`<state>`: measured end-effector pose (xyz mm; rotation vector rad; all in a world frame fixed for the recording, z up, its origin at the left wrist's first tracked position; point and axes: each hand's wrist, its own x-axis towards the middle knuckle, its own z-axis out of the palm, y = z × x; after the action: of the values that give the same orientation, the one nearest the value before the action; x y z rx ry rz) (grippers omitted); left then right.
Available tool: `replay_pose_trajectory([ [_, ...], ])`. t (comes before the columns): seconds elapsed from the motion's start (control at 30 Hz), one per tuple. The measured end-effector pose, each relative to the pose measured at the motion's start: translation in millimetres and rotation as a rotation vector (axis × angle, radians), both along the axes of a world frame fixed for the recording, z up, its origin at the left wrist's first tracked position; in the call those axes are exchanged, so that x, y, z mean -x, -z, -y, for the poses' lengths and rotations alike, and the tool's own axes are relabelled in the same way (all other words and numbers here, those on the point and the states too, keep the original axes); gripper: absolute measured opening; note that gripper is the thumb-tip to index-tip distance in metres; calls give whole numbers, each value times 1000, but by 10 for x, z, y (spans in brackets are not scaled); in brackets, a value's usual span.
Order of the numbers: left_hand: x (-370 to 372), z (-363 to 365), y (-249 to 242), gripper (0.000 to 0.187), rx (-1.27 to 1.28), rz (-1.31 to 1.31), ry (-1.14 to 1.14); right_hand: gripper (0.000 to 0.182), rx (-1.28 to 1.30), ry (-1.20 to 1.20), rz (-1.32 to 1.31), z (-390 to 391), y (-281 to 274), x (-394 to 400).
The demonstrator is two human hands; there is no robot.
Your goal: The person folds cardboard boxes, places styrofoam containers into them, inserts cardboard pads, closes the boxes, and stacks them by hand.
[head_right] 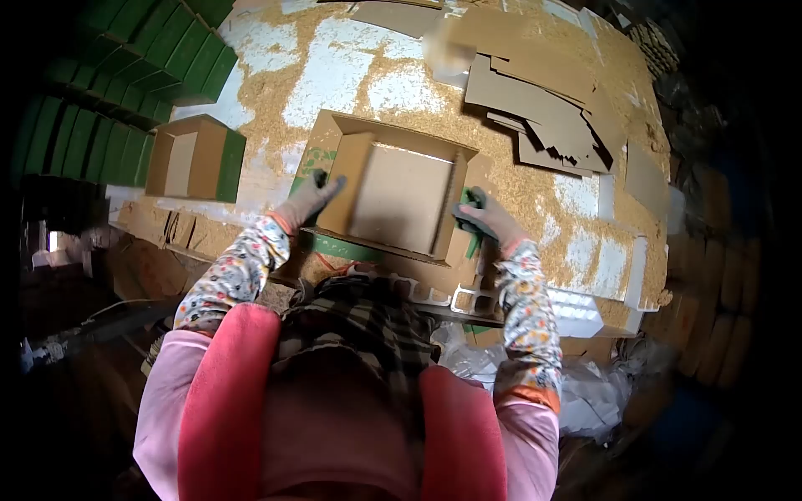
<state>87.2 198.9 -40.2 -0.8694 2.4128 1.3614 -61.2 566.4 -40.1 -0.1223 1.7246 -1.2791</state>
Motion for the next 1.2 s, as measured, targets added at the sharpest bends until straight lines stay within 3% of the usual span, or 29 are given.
replay_pose_trajectory([
  [0.03,-43,-178,268,92,55,-54,90,74,-327,-215,-652,147,606,28],
  [0.1,-49,-226,155,84,-213,-74,-26,76,-73,-74,-361,470,346,-20],
  [0.13,-93,-209,128,81,-269,-111,-32,81,-132,-25,-540,544,26,-158],
  [0.2,-170,-83,47,74,-356,-217,-76,80,81,124,-310,364,584,-169],
  [0.27,-218,12,-39,67,-264,-331,-37,66,378,321,-108,752,-347,-569],
  [0.33,-193,180,171,62,-647,-128,-165,48,478,548,311,874,-272,-756],
  [0.4,-535,485,-181,51,-665,-538,-280,52,503,590,408,988,-286,-965],
  [0.43,-711,727,-311,48,-465,-584,-277,56,507,627,454,1155,-351,-1053],
  [0.47,-989,1053,-759,46,-84,-801,-245,57,522,623,386,1410,-552,-1188],
  [0.53,-1408,2023,-1003,42,609,-1006,-543,58,527,603,269,1821,-772,-1399],
  [0.57,-1584,2574,-943,39,484,-1137,-824,58,528,578,221,2060,-816,-1429],
  [0.6,-1743,3251,-820,35,630,-1132,-1038,58,533,553,172,2321,-857,-1438],
  [0.67,-2070,4281,-104,52,-421,-1116,-1127,58,546,494,80,2874,-916,-1431],
  [0.7,-2120,4305,63,57,-404,-1007,-1053,58,549,457,34,3130,-944,-1417],
  [0.73,-2138,4346,205,62,-382,-913,-975,55,662,466,200,3482,-849,-1375],
  [0.77,-2115,4392,289,68,-354,-821,-893,52,616,358,-78,3902,-856,-1423],
  [0.8,-2058,4372,382,66,-455,-932,-943,50,635,299,-35,4240,-714,-1424],
  [0.83,-2152,4420,512,52,-560,-969,-781,48,631,227,9,4588,-548,-1445],
  [0.87,-2104,4433,735,49,-683,-1111,-1002,43,595,155,124,4967,-508,-1493],
  [0.9,-2049,4453,889,48,-799,-1255,-1219,44,501,272,132,5371,-222,-1536],
  [0.93,-2121,4448,895,49,-652,-1144,-1232,49,553,344,33,5722,-125,-1704],
  [0.97,-2111,4407,1154,44,-786,-1337,-1316,51,478,44,-267,5774,-89,-1648],
  [1.0,-2117,4214,996,44,-460,-1204,-1419,54,425,-194,-596,5834,-57,-1592],
  [1.03,-2101,3945,809,43,-135,-1054,-1467,54,440,-93,-215,5768,-142,-1618],
  [1.07,-2072,3742,785,42,-115,-905,-1538,54,428,78,144,5715,-230,-1643],
  [1.1,-2000,3415,824,41,-114,-739,-1587,54,420,40,-65,5339,-14,-1604],
  [1.13,-1951,3019,990,38,-126,-700,-1451,55,393,18,-279,4973,196,-1562],
  [1.17,-1889,2635,1148,35,-142,-675,-1308,58,168,-61,-653,4492,70,-1532],
  [1.2,-1812,2140,973,36,-40,-612,-1017,58,36,-21,-745,3981,45,-1492],
])
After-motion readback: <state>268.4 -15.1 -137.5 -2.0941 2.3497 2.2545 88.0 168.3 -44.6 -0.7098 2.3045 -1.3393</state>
